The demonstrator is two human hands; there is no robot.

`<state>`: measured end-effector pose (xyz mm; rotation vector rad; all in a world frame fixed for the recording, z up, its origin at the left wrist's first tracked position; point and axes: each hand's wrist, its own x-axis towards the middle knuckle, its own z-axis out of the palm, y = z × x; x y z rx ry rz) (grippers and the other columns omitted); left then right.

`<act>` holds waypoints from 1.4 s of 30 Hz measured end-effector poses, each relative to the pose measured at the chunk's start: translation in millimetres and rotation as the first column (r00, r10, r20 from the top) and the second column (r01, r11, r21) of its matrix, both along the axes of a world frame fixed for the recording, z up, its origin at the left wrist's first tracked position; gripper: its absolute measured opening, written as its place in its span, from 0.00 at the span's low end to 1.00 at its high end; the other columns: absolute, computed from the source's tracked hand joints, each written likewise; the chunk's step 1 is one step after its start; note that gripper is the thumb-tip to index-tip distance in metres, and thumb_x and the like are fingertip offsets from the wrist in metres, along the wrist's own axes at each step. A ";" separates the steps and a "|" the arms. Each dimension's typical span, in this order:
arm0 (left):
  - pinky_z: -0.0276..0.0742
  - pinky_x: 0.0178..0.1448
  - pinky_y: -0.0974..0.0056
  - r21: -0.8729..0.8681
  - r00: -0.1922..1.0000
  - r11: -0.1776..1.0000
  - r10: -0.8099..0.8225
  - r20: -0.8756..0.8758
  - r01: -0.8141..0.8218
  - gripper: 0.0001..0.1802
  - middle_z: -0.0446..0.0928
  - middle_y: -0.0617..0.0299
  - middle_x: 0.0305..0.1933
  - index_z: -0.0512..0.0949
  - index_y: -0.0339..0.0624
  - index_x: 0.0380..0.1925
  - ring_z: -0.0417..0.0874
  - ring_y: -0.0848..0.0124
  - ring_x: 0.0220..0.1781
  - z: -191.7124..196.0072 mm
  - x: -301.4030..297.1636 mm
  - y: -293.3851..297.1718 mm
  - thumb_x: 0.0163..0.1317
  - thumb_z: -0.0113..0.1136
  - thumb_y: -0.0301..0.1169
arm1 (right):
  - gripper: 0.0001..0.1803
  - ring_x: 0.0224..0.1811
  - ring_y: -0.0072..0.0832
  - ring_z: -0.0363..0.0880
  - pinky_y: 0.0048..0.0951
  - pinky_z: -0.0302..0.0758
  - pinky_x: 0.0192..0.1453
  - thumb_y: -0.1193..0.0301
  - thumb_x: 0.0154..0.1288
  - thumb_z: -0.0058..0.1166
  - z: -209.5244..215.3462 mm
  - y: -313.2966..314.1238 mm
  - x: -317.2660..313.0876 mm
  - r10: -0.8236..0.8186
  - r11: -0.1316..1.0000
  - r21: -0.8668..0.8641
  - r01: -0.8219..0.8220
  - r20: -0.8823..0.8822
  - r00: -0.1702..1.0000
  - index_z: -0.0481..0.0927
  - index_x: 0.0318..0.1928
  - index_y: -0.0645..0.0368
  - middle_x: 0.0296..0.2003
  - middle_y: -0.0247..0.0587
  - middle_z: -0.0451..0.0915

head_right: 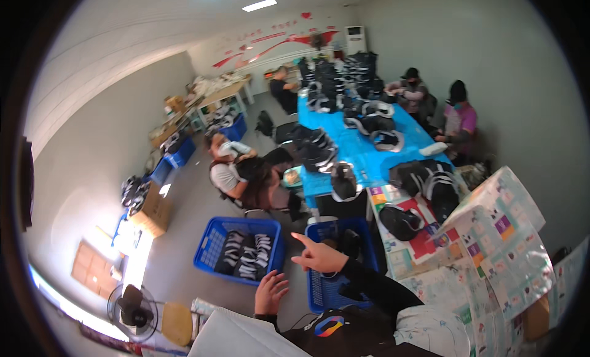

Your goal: Trimming excess material from internal shoe components using a small hand-held trimming tool.

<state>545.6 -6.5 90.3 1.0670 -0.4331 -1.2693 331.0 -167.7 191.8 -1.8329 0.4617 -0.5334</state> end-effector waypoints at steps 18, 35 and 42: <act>0.81 0.54 0.61 0.010 0.999 1.000 0.015 0.031 -0.016 0.22 0.80 0.54 0.57 0.69 0.42 0.67 0.84 0.65 0.50 15.7 -4.8 7.2 0.77 0.53 0.34 | 0.46 0.22 0.18 0.74 0.22 0.72 0.29 0.67 0.78 0.53 35.1 4.3 -5.6 0.107 0.973 0.204 -0.110 0.025 0.994 0.36 0.81 0.60 0.21 0.33 0.75; 0.80 0.52 0.65 0.005 0.997 0.997 -0.072 0.038 0.072 0.19 0.84 0.59 0.49 0.74 0.40 0.63 0.85 0.70 0.45 9.8 -14.3 2.8 0.76 0.54 0.32 | 0.72 0.85 0.43 0.40 0.55 0.53 0.80 0.28 0.56 0.60 78.4 16.3 -48.1 0.245 0.836 0.290 -0.466 0.564 0.789 0.31 0.82 0.52 0.82 0.49 0.44; 0.78 0.54 0.64 -0.003 0.996 0.996 -0.085 0.017 0.085 0.18 0.84 0.58 0.49 0.74 0.38 0.62 0.84 0.70 0.46 12.1 -12.5 -1.6 0.76 0.53 0.31 | 0.40 0.78 0.49 0.61 0.48 0.64 0.77 0.52 0.72 0.56 93.2 -25.3 -97.9 -0.432 0.849 0.527 0.027 0.663 0.611 0.59 0.74 0.62 0.73 0.54 0.64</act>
